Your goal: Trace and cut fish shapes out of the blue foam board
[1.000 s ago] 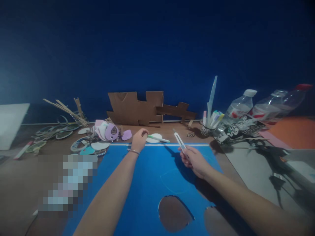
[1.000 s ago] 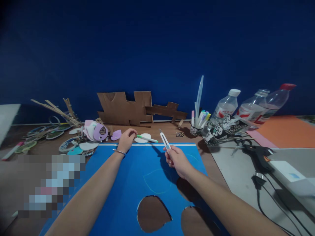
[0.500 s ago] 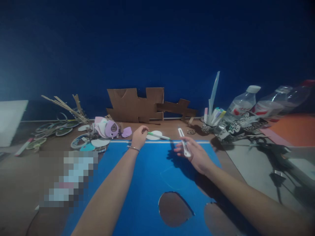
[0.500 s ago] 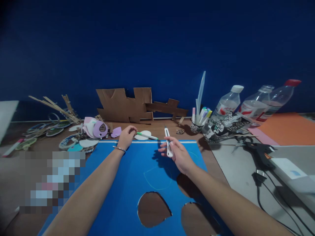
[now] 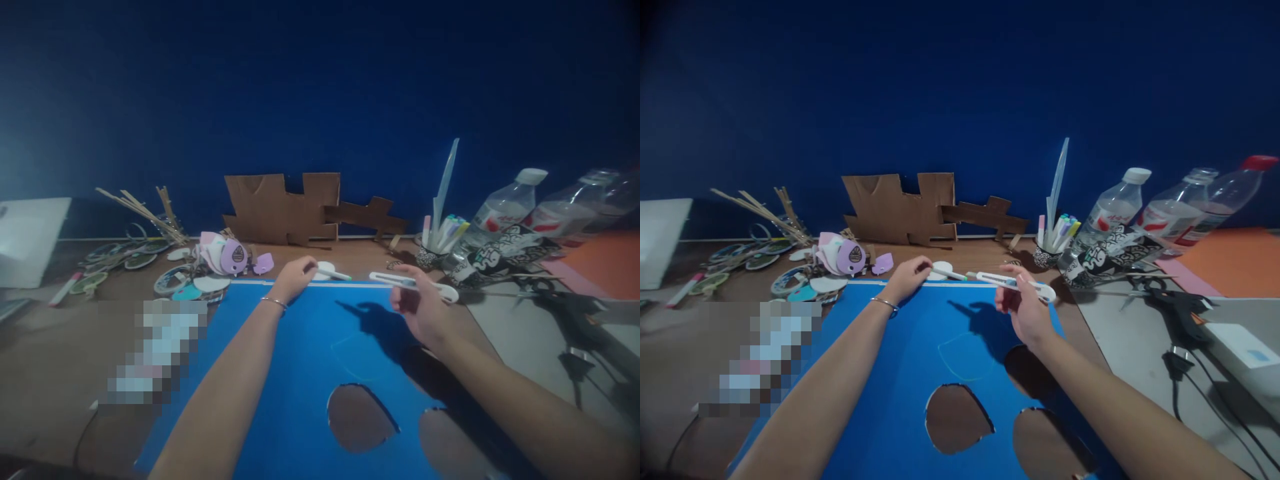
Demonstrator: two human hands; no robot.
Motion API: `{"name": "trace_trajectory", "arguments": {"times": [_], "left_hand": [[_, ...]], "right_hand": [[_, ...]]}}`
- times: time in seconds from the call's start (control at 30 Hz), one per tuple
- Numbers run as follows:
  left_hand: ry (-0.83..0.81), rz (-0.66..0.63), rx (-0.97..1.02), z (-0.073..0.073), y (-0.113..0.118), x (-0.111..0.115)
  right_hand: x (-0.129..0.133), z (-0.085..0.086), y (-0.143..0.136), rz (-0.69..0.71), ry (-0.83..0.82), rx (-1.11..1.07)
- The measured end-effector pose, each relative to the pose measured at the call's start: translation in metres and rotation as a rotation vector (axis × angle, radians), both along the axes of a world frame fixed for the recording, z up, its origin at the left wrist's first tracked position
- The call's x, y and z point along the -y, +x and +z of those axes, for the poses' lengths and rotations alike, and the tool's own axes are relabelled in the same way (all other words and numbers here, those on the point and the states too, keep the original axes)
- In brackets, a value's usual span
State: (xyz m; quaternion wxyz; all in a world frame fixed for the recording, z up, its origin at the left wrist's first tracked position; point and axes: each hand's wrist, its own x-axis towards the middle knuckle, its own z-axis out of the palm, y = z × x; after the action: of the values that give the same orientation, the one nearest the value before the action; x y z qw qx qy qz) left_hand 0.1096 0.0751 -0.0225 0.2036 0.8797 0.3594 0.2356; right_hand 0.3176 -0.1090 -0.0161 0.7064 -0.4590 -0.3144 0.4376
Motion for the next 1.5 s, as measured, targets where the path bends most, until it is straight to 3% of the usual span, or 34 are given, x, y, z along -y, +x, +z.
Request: {"name": "trace_trajectory", "arguments": {"times": [0.1,0.2,0.47,0.67,0.8,1.03,1.13,1.33,1.5], "left_hand": [[0.064,-0.214,-0.193,0.009,0.004,0.012],[0.106,-0.271,-0.282,0.009,0.008,0.017],[0.141,-0.158,-0.235,0.001,0.016,0.021],[0.231,-0.193,-0.395,0.004,0.015,0.021],[0.185,-0.212,-0.397,0.004,0.015,0.021],[0.002,-0.160,-0.346,0.002,0.023,0.018],[-0.042,-0.120,-0.376,0.001,0.028,0.014],[-0.067,-0.101,-0.374,0.001,0.035,0.005],[-0.039,-0.077,-0.381,-0.001,0.042,-0.003]], "right_hand": [[-0.004,0.000,0.006,0.057,-0.057,-0.027],[-0.007,-0.005,0.010,0.080,-0.069,-0.018],[-0.007,-0.002,0.010,0.007,-0.092,0.029],[-0.008,-0.005,0.011,0.028,-0.085,-0.025],[-0.008,-0.008,0.011,0.030,-0.106,-0.066],[-0.005,-0.001,0.006,0.116,-0.165,0.074],[0.000,0.009,0.003,0.152,-0.184,0.187],[0.015,0.033,-0.014,0.355,-0.275,0.411],[0.015,0.025,-0.026,0.359,-0.267,0.309]]}}
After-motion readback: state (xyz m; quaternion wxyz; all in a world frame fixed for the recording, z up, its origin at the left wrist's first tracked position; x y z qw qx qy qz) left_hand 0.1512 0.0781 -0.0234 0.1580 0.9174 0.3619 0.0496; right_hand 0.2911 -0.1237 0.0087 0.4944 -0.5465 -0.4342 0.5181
